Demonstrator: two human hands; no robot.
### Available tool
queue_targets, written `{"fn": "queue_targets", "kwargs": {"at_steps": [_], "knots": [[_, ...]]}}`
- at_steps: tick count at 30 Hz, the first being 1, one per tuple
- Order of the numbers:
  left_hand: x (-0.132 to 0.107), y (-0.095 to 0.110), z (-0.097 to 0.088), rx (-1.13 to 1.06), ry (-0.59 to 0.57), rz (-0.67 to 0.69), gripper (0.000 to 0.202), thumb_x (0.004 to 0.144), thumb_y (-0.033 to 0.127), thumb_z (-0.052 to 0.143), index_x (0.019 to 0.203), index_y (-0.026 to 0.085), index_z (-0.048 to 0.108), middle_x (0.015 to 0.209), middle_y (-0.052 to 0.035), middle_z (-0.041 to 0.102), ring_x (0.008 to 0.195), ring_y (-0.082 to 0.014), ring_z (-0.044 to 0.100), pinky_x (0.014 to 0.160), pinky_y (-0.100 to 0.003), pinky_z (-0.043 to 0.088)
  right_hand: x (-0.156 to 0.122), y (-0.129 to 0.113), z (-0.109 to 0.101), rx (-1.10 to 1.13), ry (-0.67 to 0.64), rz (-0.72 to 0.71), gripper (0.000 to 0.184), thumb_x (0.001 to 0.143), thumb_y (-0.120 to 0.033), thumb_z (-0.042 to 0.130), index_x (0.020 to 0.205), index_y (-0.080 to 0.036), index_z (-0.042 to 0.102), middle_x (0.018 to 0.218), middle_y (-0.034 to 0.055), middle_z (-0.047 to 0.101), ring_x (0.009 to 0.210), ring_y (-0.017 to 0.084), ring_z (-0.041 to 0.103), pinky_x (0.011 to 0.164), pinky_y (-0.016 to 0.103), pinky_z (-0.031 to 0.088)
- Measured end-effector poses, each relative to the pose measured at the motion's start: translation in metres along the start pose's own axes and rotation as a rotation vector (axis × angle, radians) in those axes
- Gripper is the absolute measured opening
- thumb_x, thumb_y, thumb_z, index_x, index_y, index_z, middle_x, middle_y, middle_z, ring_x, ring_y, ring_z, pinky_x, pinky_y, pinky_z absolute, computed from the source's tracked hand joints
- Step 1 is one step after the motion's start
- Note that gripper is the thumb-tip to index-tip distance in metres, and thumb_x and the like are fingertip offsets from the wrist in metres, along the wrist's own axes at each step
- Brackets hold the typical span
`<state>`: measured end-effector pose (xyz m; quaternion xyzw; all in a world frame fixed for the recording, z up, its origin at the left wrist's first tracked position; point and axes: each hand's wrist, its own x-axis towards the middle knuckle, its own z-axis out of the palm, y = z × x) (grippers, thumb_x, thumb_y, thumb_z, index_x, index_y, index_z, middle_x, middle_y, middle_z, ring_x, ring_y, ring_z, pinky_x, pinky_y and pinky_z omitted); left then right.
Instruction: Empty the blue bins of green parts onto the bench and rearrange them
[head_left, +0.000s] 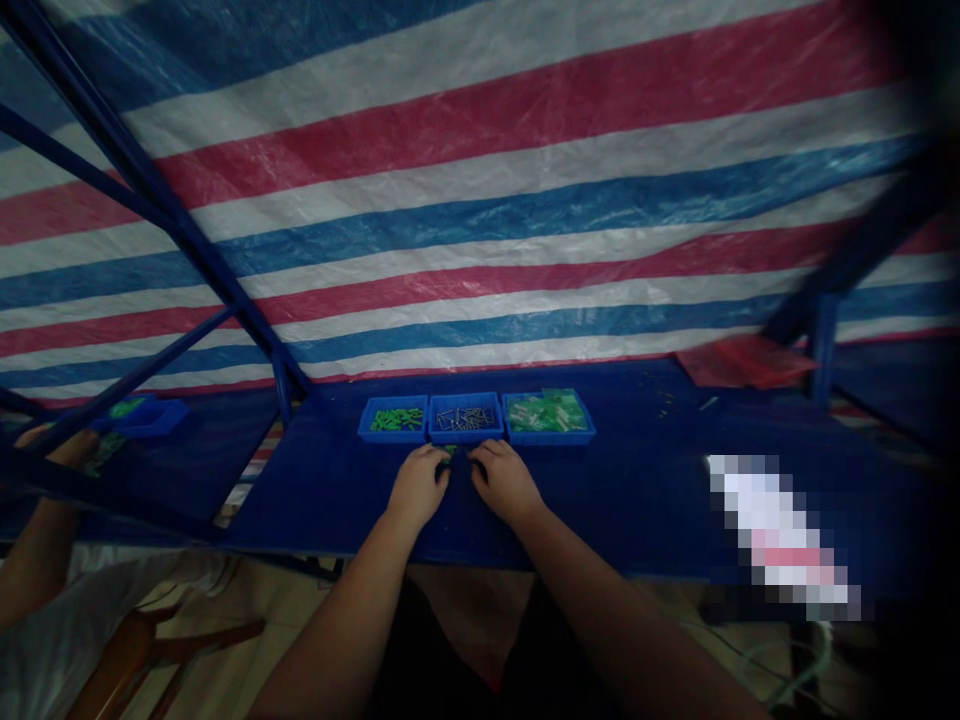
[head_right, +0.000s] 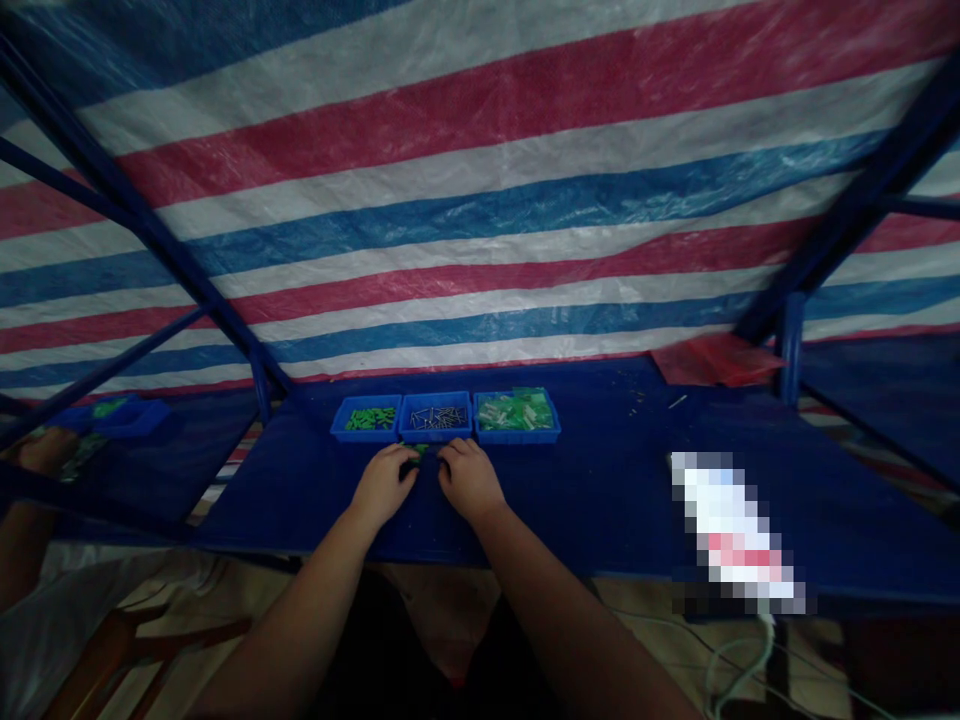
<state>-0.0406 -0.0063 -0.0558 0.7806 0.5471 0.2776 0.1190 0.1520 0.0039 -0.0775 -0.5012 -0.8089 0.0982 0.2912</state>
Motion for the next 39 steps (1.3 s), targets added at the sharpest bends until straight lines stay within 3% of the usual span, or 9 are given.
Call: {"fn": "queue_targets", "kwargs": {"at_steps": [4,8,11,16,20,24,30,34,39], "knots": [[0.003,-0.007,0.009,0.022,-0.015,-0.076,0.019,0.085,0.008,0.063,0.095,0.019,0.074,0.098,-0.0072,0.071,0.097,-0.0215,0.067,0.093,-0.037,0.053,0.000,0.001,-0.001,-0.051,0.037,0.063,0.013,0.089,-0.014,0.056,0.089,-0.020,0.068,0.092,0.0074,0.067,0.090,0.022,0.057,0.085,0.035,0.045],[0.003,-0.005,0.004,0.069,-0.037,-0.071,0.020,0.087,0.007,0.060,0.092,0.020,0.073,0.092,-0.0064,0.072,0.092,-0.0215,0.068,0.089,-0.036,0.053,0.000,0.000,-0.002,-0.076,0.032,0.080,0.010,0.090,-0.014,0.056,0.088,-0.021,0.063,0.088,0.0059,0.066,0.087,0.021,0.057,0.080,0.033,0.043],[0.004,-0.007,-0.013,0.066,0.036,-0.040,0.019,0.089,0.010,0.059,0.097,0.021,0.073,0.094,-0.0058,0.073,0.091,-0.0211,0.068,0.088,-0.036,0.054,0.001,0.000,-0.001,-0.065,0.021,0.084,0.010,0.090,-0.013,0.055,0.089,-0.021,0.061,0.086,0.0052,0.064,0.084,0.021,0.056,0.079,0.032,0.041],[0.026,-0.031,-0.057,0.106,0.311,-0.069,0.022,0.091,0.012,0.057,0.105,0.020,0.072,0.107,-0.0079,0.074,0.101,-0.0238,0.068,0.097,-0.042,0.053,0.002,0.003,0.003,-0.001,0.007,0.050,0.013,0.089,-0.009,0.053,0.090,-0.020,0.058,0.088,0.0048,0.062,0.084,0.020,0.055,0.079,0.030,0.041],[0.037,-0.041,-0.074,0.113,0.280,-0.002,0.037,0.086,0.002,0.052,0.112,0.021,0.071,0.118,-0.0077,0.072,0.120,-0.0250,0.062,0.108,-0.045,0.048,0.003,0.005,0.003,0.020,0.006,0.040,0.015,0.088,-0.007,0.052,0.090,-0.020,0.057,0.089,0.0049,0.062,0.084,0.020,0.055,0.078,0.030,0.041],[0.024,-0.025,-0.061,0.056,0.169,0.045,0.028,0.087,0.008,0.057,0.104,0.024,0.073,0.104,-0.0049,0.073,0.104,-0.0232,0.066,0.099,-0.042,0.052,0.002,0.005,0.003,0.032,0.023,0.044,0.014,0.088,-0.007,0.051,0.088,-0.021,0.057,0.086,0.0044,0.062,0.083,0.020,0.056,0.077,0.030,0.041],[0.004,-0.002,-0.018,0.056,-0.040,0.018,0.023,0.088,0.016,0.063,0.106,0.024,0.074,0.098,-0.0041,0.072,0.096,-0.0220,0.066,0.090,-0.036,0.052,0.001,0.006,0.001,0.086,0.050,0.056,0.014,0.088,-0.009,0.051,0.086,-0.022,0.056,0.085,0.0037,0.062,0.080,0.019,0.057,0.076,0.030,0.042],[0.003,-0.002,-0.001,0.096,-0.050,-0.017,0.023,0.089,0.015,0.062,0.106,0.025,0.074,0.103,-0.0051,0.071,0.100,-0.0232,0.064,0.091,-0.037,0.051,0.000,0.006,0.001,0.141,0.071,0.063,0.013,0.088,-0.011,0.050,0.086,-0.022,0.055,0.085,0.0033,0.062,0.080,0.019,0.059,0.075,0.029,0.043],[0.005,-0.007,0.001,0.118,-0.025,-0.101,0.015,0.087,0.017,0.066,0.098,0.023,0.074,0.099,-0.0069,0.067,0.099,-0.0231,0.063,0.093,-0.037,0.050,0.000,0.006,0.000,0.154,0.096,0.060,0.012,0.087,-0.011,0.052,0.084,-0.022,0.055,0.084,0.0029,0.062,0.081,0.019,0.059,0.075,0.029,0.043]]}}
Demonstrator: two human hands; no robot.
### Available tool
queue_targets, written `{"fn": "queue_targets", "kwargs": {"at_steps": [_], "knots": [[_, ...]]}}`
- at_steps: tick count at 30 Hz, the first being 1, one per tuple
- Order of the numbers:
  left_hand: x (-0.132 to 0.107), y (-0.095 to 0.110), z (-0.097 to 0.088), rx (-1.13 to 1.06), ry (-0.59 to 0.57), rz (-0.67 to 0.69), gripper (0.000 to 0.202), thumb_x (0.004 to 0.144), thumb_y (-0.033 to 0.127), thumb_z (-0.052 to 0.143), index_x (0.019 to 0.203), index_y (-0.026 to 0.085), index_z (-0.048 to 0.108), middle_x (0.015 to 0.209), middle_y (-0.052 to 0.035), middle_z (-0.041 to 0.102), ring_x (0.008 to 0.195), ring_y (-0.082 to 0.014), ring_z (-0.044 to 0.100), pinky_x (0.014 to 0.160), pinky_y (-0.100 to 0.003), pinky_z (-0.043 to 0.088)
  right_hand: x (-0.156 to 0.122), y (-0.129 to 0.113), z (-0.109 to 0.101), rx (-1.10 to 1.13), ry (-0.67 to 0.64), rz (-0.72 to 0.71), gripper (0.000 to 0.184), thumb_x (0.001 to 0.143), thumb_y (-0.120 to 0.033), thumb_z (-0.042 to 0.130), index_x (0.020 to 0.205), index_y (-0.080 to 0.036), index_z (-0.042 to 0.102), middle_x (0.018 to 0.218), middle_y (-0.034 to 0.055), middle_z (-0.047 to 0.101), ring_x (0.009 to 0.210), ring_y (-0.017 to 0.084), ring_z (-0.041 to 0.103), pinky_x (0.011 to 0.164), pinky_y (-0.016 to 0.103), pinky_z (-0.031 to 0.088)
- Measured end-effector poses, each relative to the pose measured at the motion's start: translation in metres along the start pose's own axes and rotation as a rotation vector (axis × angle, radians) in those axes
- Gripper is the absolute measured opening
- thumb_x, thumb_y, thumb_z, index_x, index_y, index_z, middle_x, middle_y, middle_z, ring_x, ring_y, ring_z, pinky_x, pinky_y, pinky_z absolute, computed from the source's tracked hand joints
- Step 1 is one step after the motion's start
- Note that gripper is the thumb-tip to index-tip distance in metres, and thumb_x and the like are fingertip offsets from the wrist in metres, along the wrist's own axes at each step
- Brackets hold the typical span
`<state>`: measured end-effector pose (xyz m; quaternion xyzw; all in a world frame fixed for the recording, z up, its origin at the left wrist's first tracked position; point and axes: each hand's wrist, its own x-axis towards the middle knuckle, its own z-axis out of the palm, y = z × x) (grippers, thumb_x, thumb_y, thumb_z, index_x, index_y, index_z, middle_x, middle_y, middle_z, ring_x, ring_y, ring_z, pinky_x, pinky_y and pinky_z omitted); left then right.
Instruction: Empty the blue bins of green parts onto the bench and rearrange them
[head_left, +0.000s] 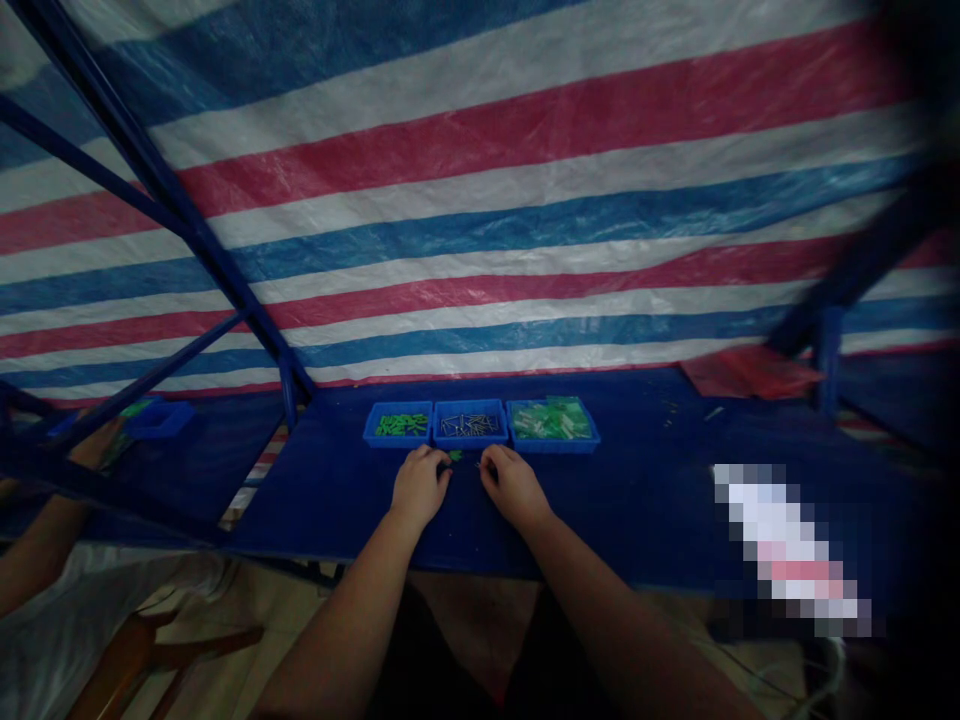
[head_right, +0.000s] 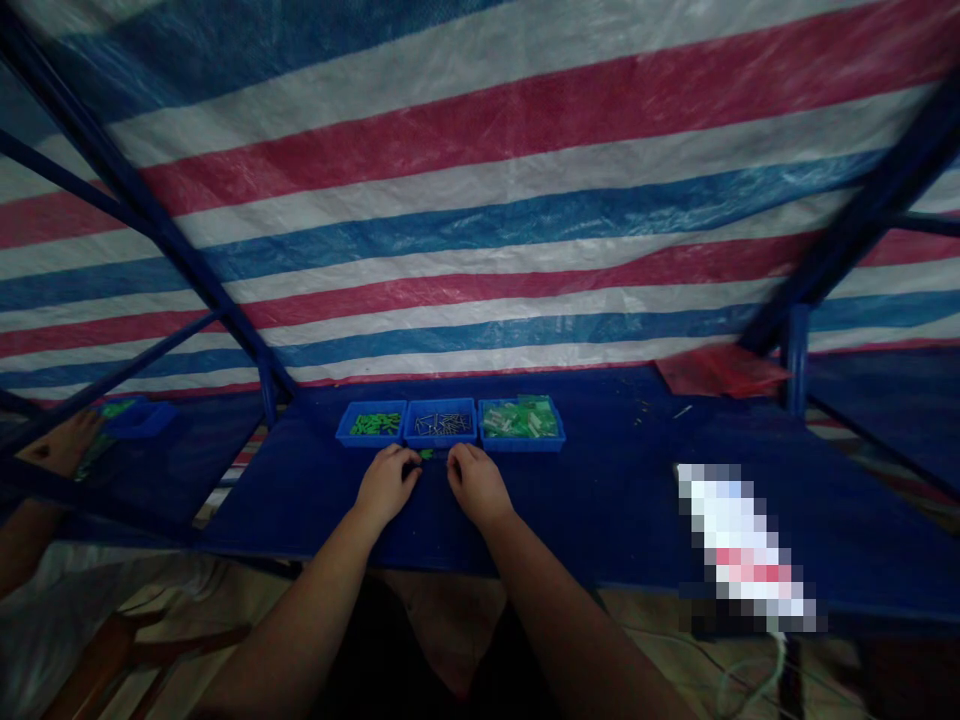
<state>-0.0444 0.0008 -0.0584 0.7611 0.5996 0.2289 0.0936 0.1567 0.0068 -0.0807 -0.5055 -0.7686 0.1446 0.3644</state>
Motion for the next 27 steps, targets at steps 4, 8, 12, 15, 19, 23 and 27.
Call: {"fn": "queue_targets", "kwargs": {"at_steps": [4,8,12,15,19,23,27], "knots": [[0.000,-0.006,-0.004,0.005,-0.043,0.012,0.013,0.086,0.011,0.064,0.086,0.020,0.072,0.095,-0.0070,0.067,0.098,-0.0225,0.064,0.094,-0.038,0.049,0.000,0.000,0.000,0.000,0.012,0.013,0.012,0.087,-0.011,0.052,0.084,-0.023,0.055,0.084,0.0027,0.062,0.080,0.019,0.059,0.074,0.028,0.044],[-0.004,-0.008,-0.007,-0.034,-0.064,-0.012,0.018,0.083,0.004,0.062,0.086,0.020,0.070,0.089,-0.0053,0.069,0.089,-0.0207,0.066,0.085,-0.034,0.051,0.000,0.001,0.000,0.000,0.016,0.027,0.013,0.086,-0.011,0.052,0.083,-0.023,0.055,0.083,0.0023,0.062,0.079,0.018,0.059,0.072,0.028,0.043],[-0.001,-0.009,-0.020,-0.066,0.040,-0.024,0.018,0.082,0.005,0.062,0.087,0.021,0.067,0.084,-0.0021,0.069,0.077,-0.0180,0.066,0.075,-0.030,0.051,0.001,0.001,-0.001,0.006,0.014,0.031,0.013,0.085,-0.010,0.052,0.082,-0.023,0.054,0.083,0.0020,0.061,0.078,0.018,0.058,0.071,0.027,0.043],[0.014,-0.015,-0.039,-0.088,0.254,-0.016,0.015,0.085,0.008,0.060,0.090,0.021,0.067,0.089,-0.0030,0.071,0.082,-0.0187,0.067,0.080,-0.032,0.053,0.000,0.001,-0.002,0.041,0.017,0.031,0.013,0.086,-0.010,0.050,0.083,-0.023,0.054,0.084,0.0022,0.061,0.076,0.017,0.058,0.070,0.027,0.043],[0.028,-0.029,-0.061,-0.091,0.387,0.020,0.026,0.086,0.005,0.055,0.101,0.020,0.069,0.105,-0.0067,0.074,0.100,-0.0221,0.069,0.094,-0.038,0.054,0.000,0.001,-0.002,0.106,0.025,0.032,0.013,0.086,-0.011,0.049,0.082,-0.023,0.053,0.083,0.0021,0.060,0.074,0.017,0.058,0.070,0.027,0.044],[0.018,-0.030,-0.060,-0.137,0.306,0.011,0.026,0.087,0.005,0.054,0.098,0.021,0.070,0.100,-0.0050,0.076,0.093,-0.0212,0.072,0.090,-0.037,0.057,0.001,0.002,-0.002,0.157,0.049,0.025,0.014,0.084,-0.010,0.050,0.080,-0.022,0.053,0.082,0.0022,0.061,0.075,0.017,0.058,0.071,0.028,0.045],[-0.005,-0.011,-0.038,-0.256,0.153,0.094,0.025,0.086,0.008,0.060,0.104,0.022,0.071,0.101,-0.0042,0.074,0.090,-0.0185,0.070,0.086,-0.033,0.057,0.001,0.002,-0.002,0.271,0.056,-0.018,0.012,0.085,-0.012,0.052,0.079,-0.022,0.054,0.082,0.0022,0.063,0.077,0.017,0.060,0.073,0.029,0.046]]}}
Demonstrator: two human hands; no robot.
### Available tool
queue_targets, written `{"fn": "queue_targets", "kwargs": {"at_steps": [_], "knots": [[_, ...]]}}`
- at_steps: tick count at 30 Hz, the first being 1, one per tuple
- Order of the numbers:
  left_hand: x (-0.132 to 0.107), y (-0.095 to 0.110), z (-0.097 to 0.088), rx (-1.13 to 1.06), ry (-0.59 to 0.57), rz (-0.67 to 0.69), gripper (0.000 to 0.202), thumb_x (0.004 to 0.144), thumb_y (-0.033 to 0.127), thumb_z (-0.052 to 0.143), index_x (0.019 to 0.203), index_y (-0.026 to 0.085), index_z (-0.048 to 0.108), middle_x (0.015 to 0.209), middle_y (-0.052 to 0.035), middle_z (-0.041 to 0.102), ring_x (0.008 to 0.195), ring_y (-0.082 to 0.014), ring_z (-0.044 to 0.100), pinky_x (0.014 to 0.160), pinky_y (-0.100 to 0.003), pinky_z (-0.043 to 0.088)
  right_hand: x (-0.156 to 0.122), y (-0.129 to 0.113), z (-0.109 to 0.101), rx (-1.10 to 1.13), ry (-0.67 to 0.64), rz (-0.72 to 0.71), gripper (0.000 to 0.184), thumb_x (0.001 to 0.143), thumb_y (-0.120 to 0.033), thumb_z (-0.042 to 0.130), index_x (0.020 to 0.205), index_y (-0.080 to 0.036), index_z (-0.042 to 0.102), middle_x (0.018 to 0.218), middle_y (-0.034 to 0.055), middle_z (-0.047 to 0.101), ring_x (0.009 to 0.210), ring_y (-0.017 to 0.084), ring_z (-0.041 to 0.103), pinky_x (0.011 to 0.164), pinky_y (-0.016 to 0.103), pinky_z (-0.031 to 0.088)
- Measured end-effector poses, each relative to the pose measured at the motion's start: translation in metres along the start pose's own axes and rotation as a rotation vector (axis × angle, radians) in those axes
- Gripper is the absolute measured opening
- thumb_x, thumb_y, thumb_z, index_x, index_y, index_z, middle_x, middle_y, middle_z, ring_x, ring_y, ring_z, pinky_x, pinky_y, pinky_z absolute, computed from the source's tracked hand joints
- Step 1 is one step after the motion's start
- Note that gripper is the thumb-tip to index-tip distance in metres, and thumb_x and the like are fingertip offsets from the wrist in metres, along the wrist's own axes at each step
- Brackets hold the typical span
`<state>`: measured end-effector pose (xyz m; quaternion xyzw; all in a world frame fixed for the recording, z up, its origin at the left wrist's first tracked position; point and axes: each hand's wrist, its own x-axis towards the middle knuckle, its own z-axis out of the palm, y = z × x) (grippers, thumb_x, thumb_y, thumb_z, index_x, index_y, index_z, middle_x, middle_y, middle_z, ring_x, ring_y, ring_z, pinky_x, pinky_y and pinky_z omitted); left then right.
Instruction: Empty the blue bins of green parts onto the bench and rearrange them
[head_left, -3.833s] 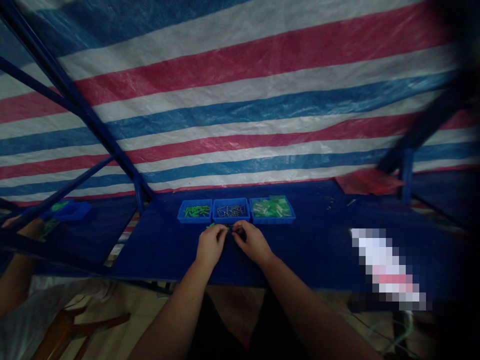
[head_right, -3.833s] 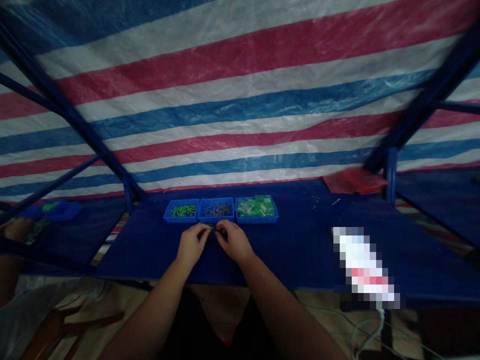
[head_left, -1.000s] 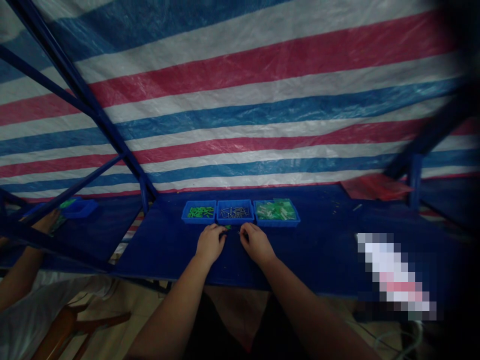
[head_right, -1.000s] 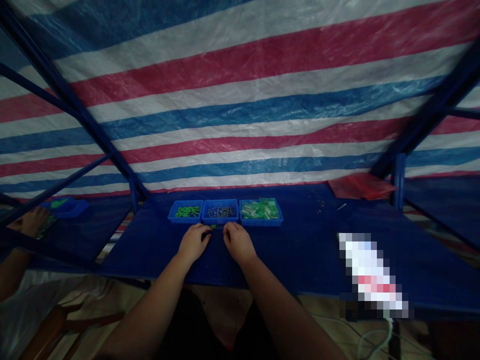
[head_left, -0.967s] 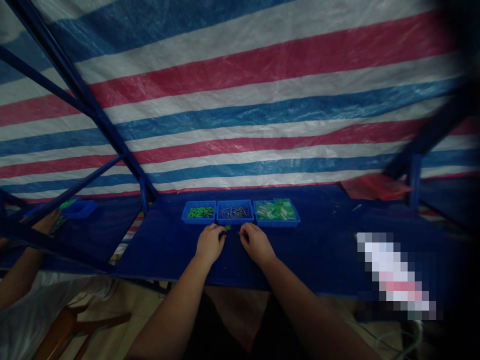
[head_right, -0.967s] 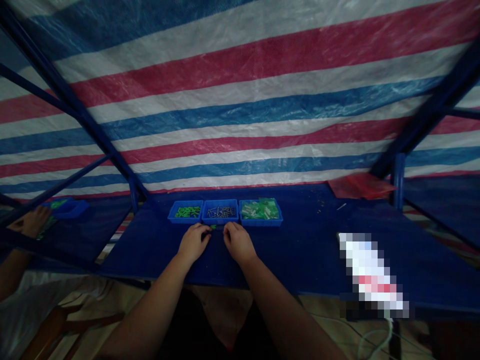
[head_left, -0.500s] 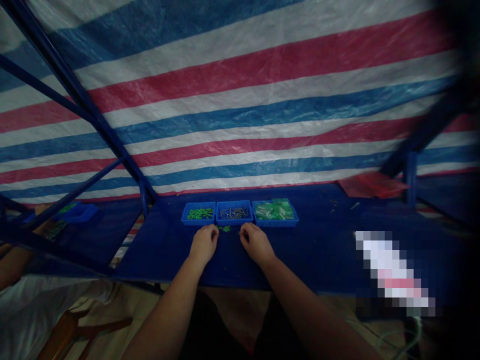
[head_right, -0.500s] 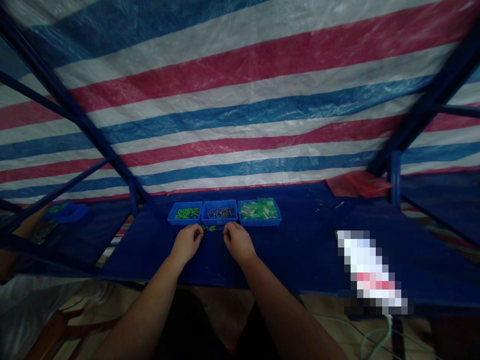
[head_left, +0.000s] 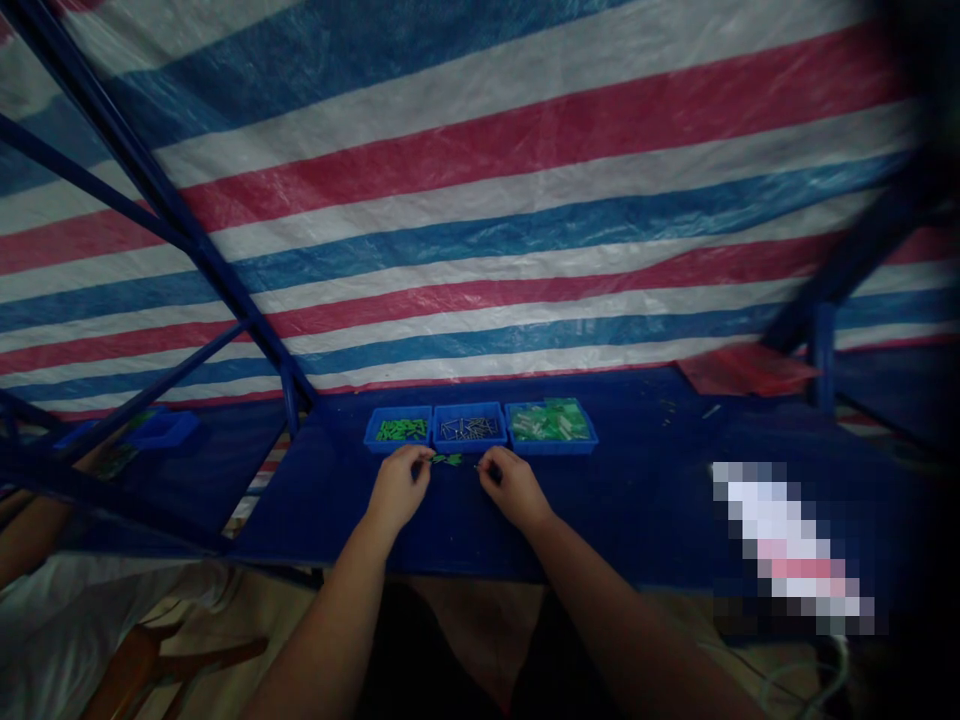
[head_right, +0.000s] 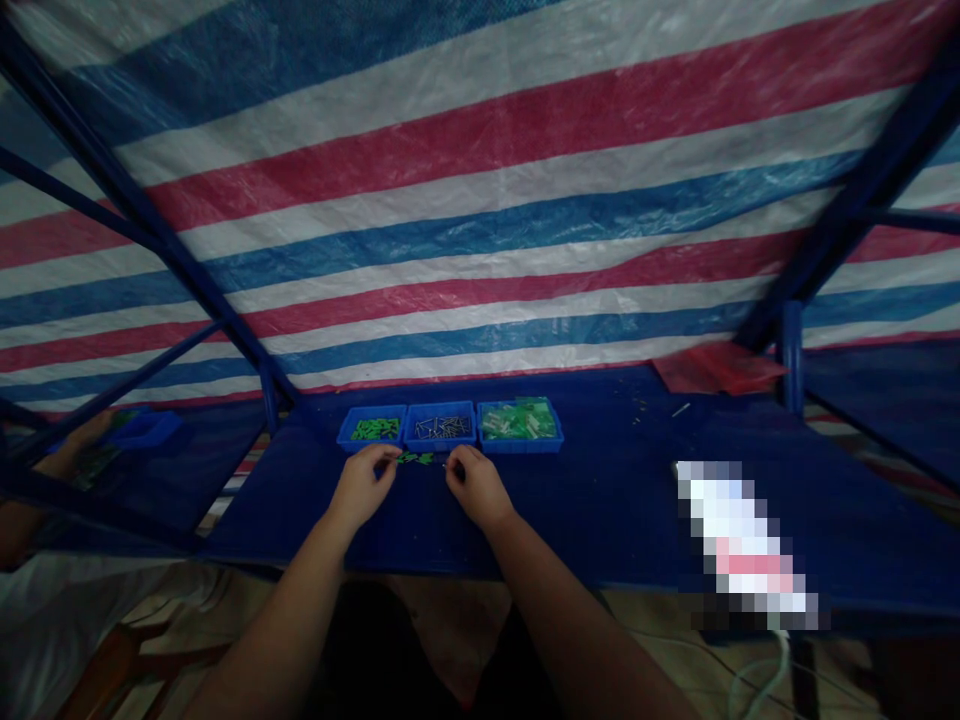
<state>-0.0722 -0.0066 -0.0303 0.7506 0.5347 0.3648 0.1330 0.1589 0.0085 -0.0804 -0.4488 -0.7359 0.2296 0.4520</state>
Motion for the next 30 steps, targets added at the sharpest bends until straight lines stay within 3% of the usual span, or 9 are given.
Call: {"fn": "queue_targets", "kwargs": {"at_steps": [3,6,13,16,18,21,25,30], "knots": [[-0.012,0.016,0.020,-0.106,-0.175,0.041,0.028,0.085,0.013,0.066,0.111,0.023,0.071,0.103,-0.0035,0.073,0.090,-0.0173,0.069,0.084,-0.030,0.056,-0.002,0.000,0.000,0.117,-0.047,-0.040,0.009,0.084,-0.015,0.055,0.079,-0.022,0.055,0.083,0.0016,0.064,0.076,0.016,0.060,0.071,0.028,0.046],[-0.016,0.026,0.036,-0.122,-0.199,0.031,0.019,0.087,0.014,0.066,0.102,0.022,0.073,0.094,-0.0026,0.073,0.086,-0.0172,0.068,0.083,-0.029,0.054,-0.003,-0.001,0.000,0.201,-0.101,-0.057,0.007,0.082,-0.015,0.058,0.080,-0.022,0.057,0.082,0.0007,0.065,0.074,0.015,0.061,0.070,0.027,0.046],[-0.009,0.031,0.043,-0.161,-0.114,0.001,0.011,0.082,0.010,0.066,0.086,0.019,0.071,0.079,-0.0005,0.070,0.073,-0.0139,0.065,0.070,-0.024,0.052,-0.004,-0.003,-0.003,0.418,-0.089,0.022,0.009,0.086,-0.027,0.064,0.082,-0.023,0.056,0.087,0.0019,0.069,0.078,0.017,0.065,0.074,0.030,0.051],[0.005,0.038,0.035,-0.141,0.033,-0.007,0.009,0.083,0.011,0.064,0.083,0.019,0.070,0.079,-0.0006,0.069,0.071,-0.0128,0.065,0.068,-0.023,0.053,-0.004,-0.001,-0.004,0.572,0.016,0.078,0.015,0.088,-0.034,0.065,0.089,-0.024,0.055,0.098,0.0043,0.069,0.080,0.017,0.067,0.075,0.031,0.054],[0.018,0.041,0.029,-0.101,0.157,-0.014,0.010,0.086,0.014,0.063,0.087,0.019,0.071,0.084,-0.0020,0.070,0.075,-0.0141,0.066,0.070,-0.025,0.055,-0.003,0.002,-0.005,0.578,0.107,0.112,0.018,0.087,-0.037,0.066,0.088,-0.024,0.053,0.090,0.0023,0.066,0.072,0.015,0.064,0.068,0.029,0.052],[0.034,0.039,0.025,-0.032,0.236,0.002,0.022,0.092,0.013,0.057,0.105,0.020,0.074,0.105,-0.0068,0.074,0.097,-0.0191,0.069,0.087,-0.034,0.058,-0.001,0.007,-0.006,0.458,0.143,0.146,0.020,0.088,-0.038,0.064,0.082,-0.024,0.052,0.068,-0.0033,0.055,0.058,0.013,0.053,0.055,0.025,0.044],[0.031,0.029,0.029,0.021,0.141,0.026,0.043,0.090,0.001,0.048,0.122,0.020,0.069,0.129,-0.0088,0.068,0.121,-0.0205,0.063,0.109,-0.041,0.050,-0.001,0.005,-0.005,0.151,0.044,0.129,0.010,0.087,-0.028,0.060,0.080,-0.023,0.054,0.065,-0.0034,0.053,0.058,0.014,0.051,0.056,0.026,0.040],[-0.002,0.020,0.033,0.075,0.135,-0.042,0.035,0.088,0.003,0.052,0.111,0.021,0.071,0.114,-0.0071,0.070,0.108,-0.0203,0.066,0.101,-0.039,0.054,-0.002,-0.004,-0.004,-0.332,-0.013,0.052,0.005,0.080,-0.020,0.063,0.082,-0.022,0.060,0.084,0.0038,0.062,0.083,0.020,0.057,0.076,0.031,0.044]]}}
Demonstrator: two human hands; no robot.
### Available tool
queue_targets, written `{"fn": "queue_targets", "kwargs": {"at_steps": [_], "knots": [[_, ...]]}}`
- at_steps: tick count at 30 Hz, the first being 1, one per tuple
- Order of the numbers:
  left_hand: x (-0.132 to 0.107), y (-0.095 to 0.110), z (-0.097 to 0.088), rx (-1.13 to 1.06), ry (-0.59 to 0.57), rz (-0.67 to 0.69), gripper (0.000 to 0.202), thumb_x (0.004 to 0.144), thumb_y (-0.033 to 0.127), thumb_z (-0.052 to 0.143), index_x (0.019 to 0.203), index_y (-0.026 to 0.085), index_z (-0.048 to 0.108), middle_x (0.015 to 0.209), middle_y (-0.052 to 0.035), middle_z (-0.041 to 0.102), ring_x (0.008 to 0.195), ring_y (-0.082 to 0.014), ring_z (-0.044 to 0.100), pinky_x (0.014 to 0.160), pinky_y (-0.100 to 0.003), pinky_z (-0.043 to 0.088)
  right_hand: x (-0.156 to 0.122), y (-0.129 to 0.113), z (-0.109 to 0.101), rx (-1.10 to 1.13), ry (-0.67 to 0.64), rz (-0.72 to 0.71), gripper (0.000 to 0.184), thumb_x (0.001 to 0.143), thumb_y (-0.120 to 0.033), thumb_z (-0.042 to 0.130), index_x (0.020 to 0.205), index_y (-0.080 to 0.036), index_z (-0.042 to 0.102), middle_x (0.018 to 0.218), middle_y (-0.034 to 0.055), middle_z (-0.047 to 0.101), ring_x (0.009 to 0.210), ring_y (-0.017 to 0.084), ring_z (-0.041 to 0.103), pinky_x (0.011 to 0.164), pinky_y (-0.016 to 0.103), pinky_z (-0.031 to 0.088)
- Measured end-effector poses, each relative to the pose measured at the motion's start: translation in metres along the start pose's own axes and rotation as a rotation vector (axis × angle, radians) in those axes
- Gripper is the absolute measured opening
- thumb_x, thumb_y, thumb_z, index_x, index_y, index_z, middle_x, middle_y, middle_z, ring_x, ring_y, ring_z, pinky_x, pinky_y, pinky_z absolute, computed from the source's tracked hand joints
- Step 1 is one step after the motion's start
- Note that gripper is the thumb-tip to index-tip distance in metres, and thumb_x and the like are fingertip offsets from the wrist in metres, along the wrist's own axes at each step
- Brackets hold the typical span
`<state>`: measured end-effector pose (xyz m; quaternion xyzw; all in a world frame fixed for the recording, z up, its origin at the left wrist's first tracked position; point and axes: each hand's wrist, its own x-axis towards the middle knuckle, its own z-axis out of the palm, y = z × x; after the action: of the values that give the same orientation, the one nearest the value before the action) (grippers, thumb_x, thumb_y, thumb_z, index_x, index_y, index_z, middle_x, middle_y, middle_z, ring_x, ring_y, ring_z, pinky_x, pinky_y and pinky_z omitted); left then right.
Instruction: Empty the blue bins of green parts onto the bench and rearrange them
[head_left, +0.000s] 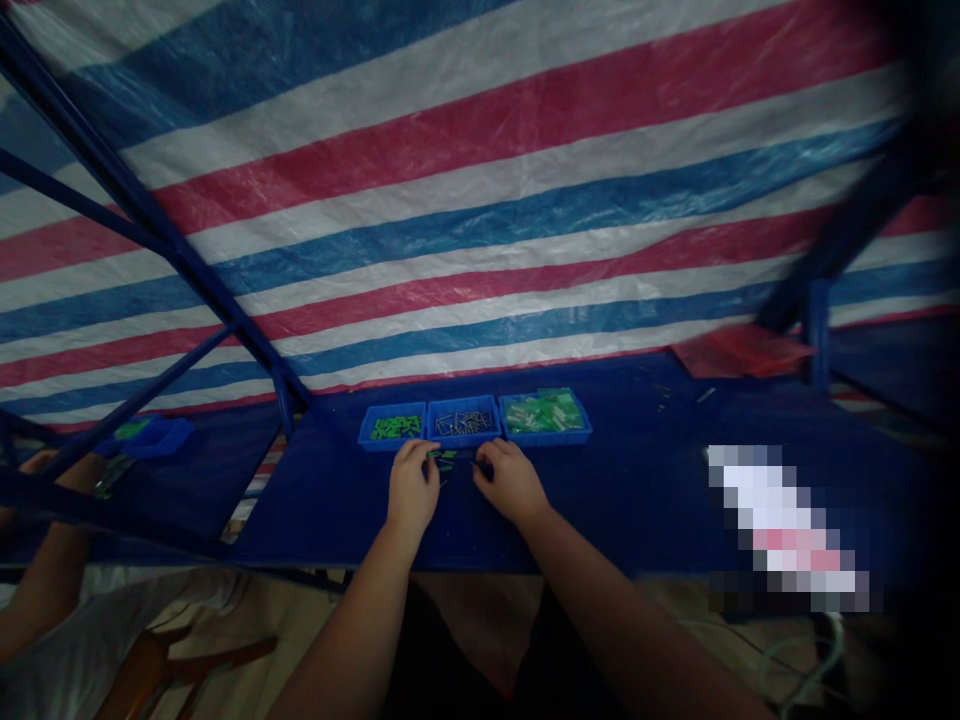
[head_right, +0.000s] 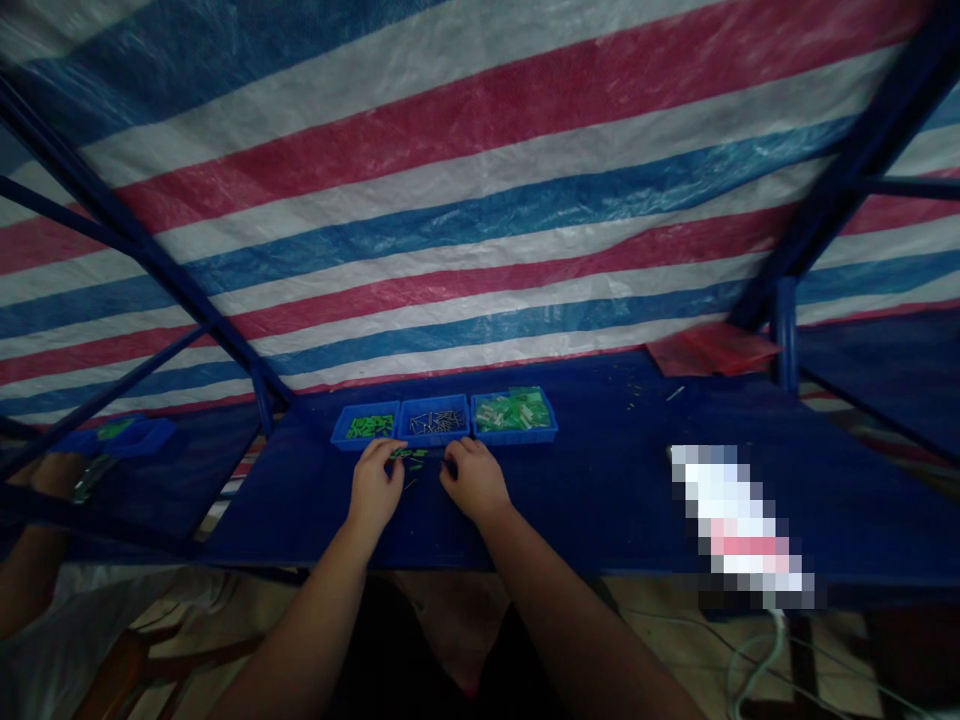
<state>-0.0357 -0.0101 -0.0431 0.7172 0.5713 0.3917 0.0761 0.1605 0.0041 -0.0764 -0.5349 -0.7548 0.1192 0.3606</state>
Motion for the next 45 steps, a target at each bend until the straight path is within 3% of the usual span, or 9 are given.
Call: {"fn": "queue_targets", "kwargs": {"at_steps": [5,9,15,22,25,29,36,39,45], "knots": [[-0.023,-0.008,0.000,0.094,-0.167,-0.050,0.022,0.083,0.012,0.066,0.102,0.020,0.072,0.101,-0.0066,0.069,0.100,-0.0230,0.065,0.094,-0.040,0.054,-0.002,-0.002,0.000,-0.147,-0.061,0.008,0.006,0.085,-0.022,0.063,0.088,-0.022,0.068,0.094,0.0077,0.064,0.091,0.023,0.058,0.087,0.035,0.045],[-0.028,-0.008,0.003,0.119,-0.282,-0.063,0.021,0.087,0.007,0.059,0.097,0.019,0.073,0.094,-0.0064,0.071,0.095,-0.0215,0.066,0.092,-0.038,0.053,-0.002,-0.002,0.001,-0.170,-0.091,-0.024,0.011,0.089,-0.019,0.058,0.088,-0.022,0.069,0.096,0.0077,0.066,0.091,0.023,0.059,0.088,0.035,0.045],[-0.046,-0.003,-0.006,0.028,-0.197,0.046,0.026,0.095,0.013,0.051,0.115,0.021,0.066,0.107,-0.0078,0.068,0.104,-0.0228,0.063,0.096,-0.040,0.051,-0.001,0.000,-0.005,-0.025,-0.091,-0.052,0.013,0.096,-0.023,0.051,0.093,-0.022,0.064,0.086,0.0052,0.068,0.083,0.020,0.063,0.078,0.032,0.048],[-0.071,-0.008,-0.021,-0.048,-0.277,0.042,0.016,0.094,0.017,0.056,0.100,0.022,0.070,0.102,-0.0057,0.066,0.100,-0.0204,0.062,0.094,-0.035,0.051,0.025,-0.013,-0.028,0.264,0.309,-0.071,0.013,0.095,-0.034,0.057,0.096,-0.024,0.065,0.090,0.0062,0.070,0.083,0.021,0.066,0.081,0.035,0.053],[-0.073,-0.012,-0.020,-0.084,-0.288,0.004,0.019,0.095,0.014,0.053,0.099,0.021,0.071,0.101,-0.0054,0.067,0.096,-0.0190,0.063,0.092,-0.033,0.051,0.046,-0.019,-0.030,0.226,0.353,-0.072,0.014,0.094,-0.030,0.056,0.100,-0.024,0.067,0.100,0.0089,0.069,0.093,0.024,0.065,0.090,0.041,0.052],[-0.078,-0.014,-0.018,-0.101,-0.232,-0.006,0.024,0.095,0.010,0.051,0.102,0.021,0.070,0.102,-0.0057,0.068,0.098,-0.0191,0.063,0.092,-0.033,0.051,0.047,-0.021,-0.023,0.049,0.292,-0.112,0.024,0.088,-0.021,0.059,0.109,-0.021,0.071,0.126,0.0144,0.057,0.107,0.028,0.058,0.101,0.049,0.047],[-0.086,-0.006,-0.027,0.184,-0.136,-0.094,0.012,0.095,0.025,0.060,0.105,0.023,0.067,0.101,-0.0060,0.068,0.099,-0.0244,0.060,0.092,-0.039,0.046,-0.005,-0.015,0.001,-0.003,-0.030,-0.175,0.023,0.090,-0.023,0.058,0.109,-0.023,0.071,0.107,0.0101,0.061,0.103,0.026,0.059,0.096,0.043,0.051],[-0.085,-0.007,-0.030,0.273,-0.194,-0.132,0.011,0.096,0.032,0.060,0.096,0.023,0.067,0.086,-0.0037,0.069,0.088,-0.0235,0.062,0.085,-0.037,0.045,-0.010,-0.015,0.009,-0.022,-0.153,-0.177,0.029,0.091,-0.024,0.059,0.118,-0.023,0.070,0.106,0.0087,0.064,0.101,0.024,0.061,0.094,0.039,0.052],[-0.076,-0.018,-0.031,0.316,-0.334,-0.066,0.024,0.100,0.038,0.055,0.086,0.021,0.066,0.082,-0.0036,0.070,0.082,-0.0198,0.066,0.077,-0.029,0.045,0.008,-0.024,0.013,-0.116,-0.316,-0.163,0.018,0.090,-0.013,0.057,0.090,-0.022,0.072,0.092,0.0065,0.067,0.086,0.019,0.065,0.083,0.030,0.051]]}}
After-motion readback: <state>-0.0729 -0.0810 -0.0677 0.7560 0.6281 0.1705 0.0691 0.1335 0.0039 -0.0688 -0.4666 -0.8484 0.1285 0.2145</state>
